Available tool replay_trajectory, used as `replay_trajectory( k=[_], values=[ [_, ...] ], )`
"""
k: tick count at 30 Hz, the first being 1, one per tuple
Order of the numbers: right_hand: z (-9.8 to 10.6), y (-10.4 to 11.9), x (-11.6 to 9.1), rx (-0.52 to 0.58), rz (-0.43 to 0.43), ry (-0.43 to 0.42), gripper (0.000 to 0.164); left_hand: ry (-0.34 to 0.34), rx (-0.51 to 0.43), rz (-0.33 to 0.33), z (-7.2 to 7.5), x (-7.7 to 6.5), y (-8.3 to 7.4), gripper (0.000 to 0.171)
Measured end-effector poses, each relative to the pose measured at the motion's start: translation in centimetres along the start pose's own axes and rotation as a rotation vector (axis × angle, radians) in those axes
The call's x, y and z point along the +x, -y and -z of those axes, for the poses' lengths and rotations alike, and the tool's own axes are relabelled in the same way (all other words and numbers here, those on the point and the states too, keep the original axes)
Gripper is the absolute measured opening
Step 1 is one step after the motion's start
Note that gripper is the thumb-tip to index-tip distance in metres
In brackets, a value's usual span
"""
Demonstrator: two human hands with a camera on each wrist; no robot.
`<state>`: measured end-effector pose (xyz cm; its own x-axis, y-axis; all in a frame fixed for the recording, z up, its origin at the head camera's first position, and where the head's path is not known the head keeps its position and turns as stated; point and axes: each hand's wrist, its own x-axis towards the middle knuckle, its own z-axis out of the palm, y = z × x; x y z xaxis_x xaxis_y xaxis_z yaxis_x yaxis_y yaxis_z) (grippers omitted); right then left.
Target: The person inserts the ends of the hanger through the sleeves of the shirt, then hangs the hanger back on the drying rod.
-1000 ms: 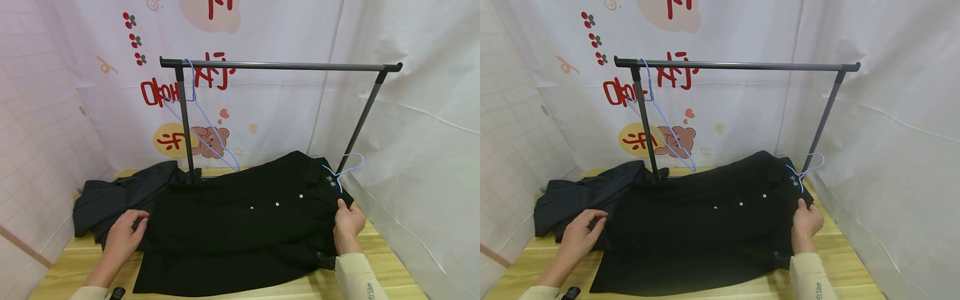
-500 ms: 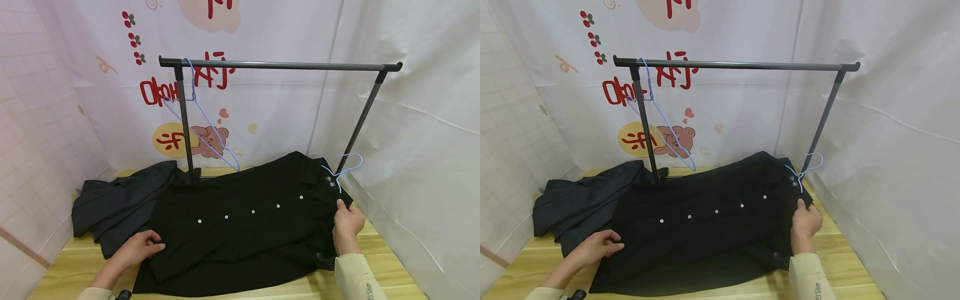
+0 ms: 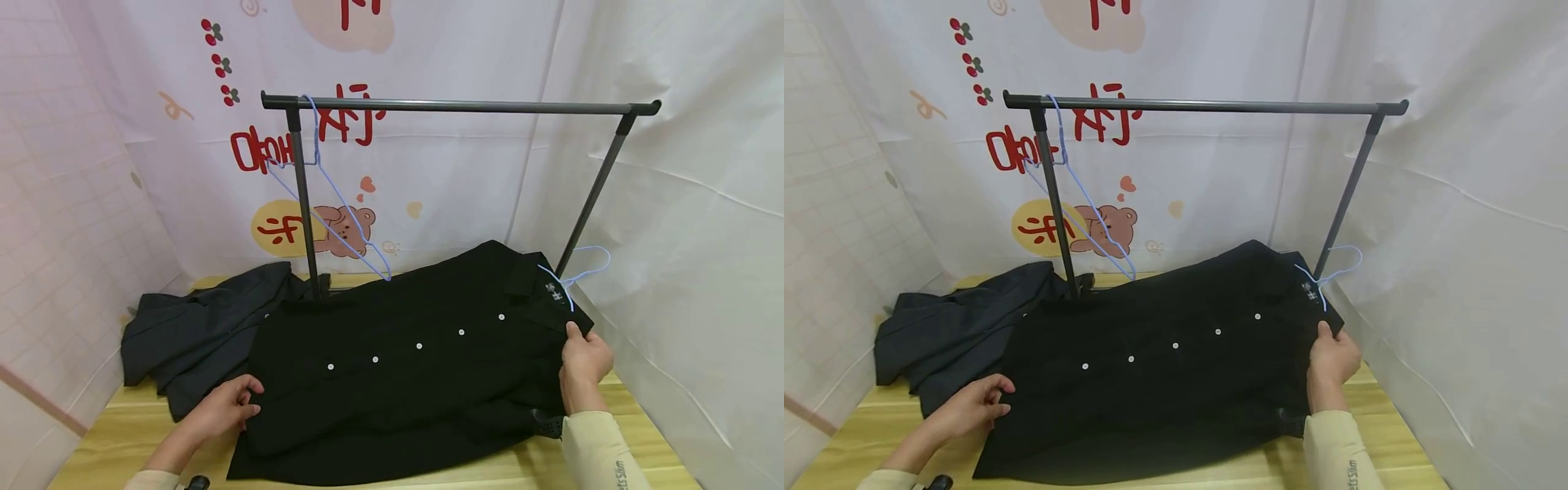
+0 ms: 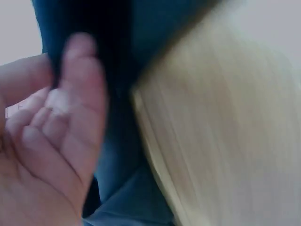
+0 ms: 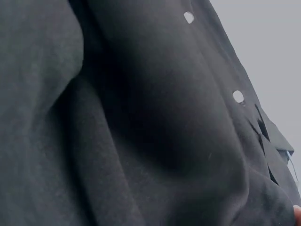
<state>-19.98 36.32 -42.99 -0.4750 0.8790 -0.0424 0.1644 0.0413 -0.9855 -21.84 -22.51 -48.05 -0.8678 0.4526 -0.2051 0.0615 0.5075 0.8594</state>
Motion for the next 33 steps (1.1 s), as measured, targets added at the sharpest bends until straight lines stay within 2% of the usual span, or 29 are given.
replay_trajectory(
  k=[2, 5, 7, 10, 13, 17, 21, 27, 29, 33],
  values=[
    [0.1, 0.1, 0.2, -0.006, 0.008, 0.001, 0.052, -0.005, 0.087, 0.038, 0.0, -0.1, 0.1, 0.019],
    [0.1, 0.1, 0.3, -0.012, 0.018, 0.005, 0.054, -0.025, 0.233, 0.096, -0.1, 0.2, -0.5, 0.012],
    [0.0, 0.1, 0.3, -0.013, 0.019, 0.002, 0.054, -0.070, 0.315, 0.131, 0.0, 0.6, -1.4, 0.012],
    [0.0, 0.0, 0.2, -0.013, 0.017, -0.003, 0.054, -0.166, 0.392, 0.130, 0.3, 1.6, -2.9, 0.013],
    [-0.1, 0.0, 0.2, -0.015, 0.016, -0.005, 0.054, -0.255, 0.438, 0.071, 0.8, 2.7, -4.1, 0.019],
    [-0.2, -0.1, 0.1, -0.013, 0.024, -0.005, 0.053, -0.364, 0.447, 0.007, 1.4, 4.5, -4.9, 0.030],
    [-0.1, -0.1, 0.0, -0.039, 0.024, 0.002, 0.053, -0.437, 0.382, -0.005, 2.0, 6.8, -5.6, 0.038],
    [0.2, -0.2, 0.5, -0.097, 0.029, 0.030, 0.047, -0.467, 0.269, -0.002, 3.3, 10.0, -7.6, 0.051],
    [0.3, -0.2, 0.7, -0.122, 0.031, 0.044, 0.039, -0.475, 0.258, -0.016, 3.7, 11.0, -8.4, 0.054],
    [0.4, -0.1, 1.1, -0.149, 0.051, 0.051, 0.042, -0.497, 0.261, -0.058, 4.3, 12.9, -10.4, 0.056]
  ],
)
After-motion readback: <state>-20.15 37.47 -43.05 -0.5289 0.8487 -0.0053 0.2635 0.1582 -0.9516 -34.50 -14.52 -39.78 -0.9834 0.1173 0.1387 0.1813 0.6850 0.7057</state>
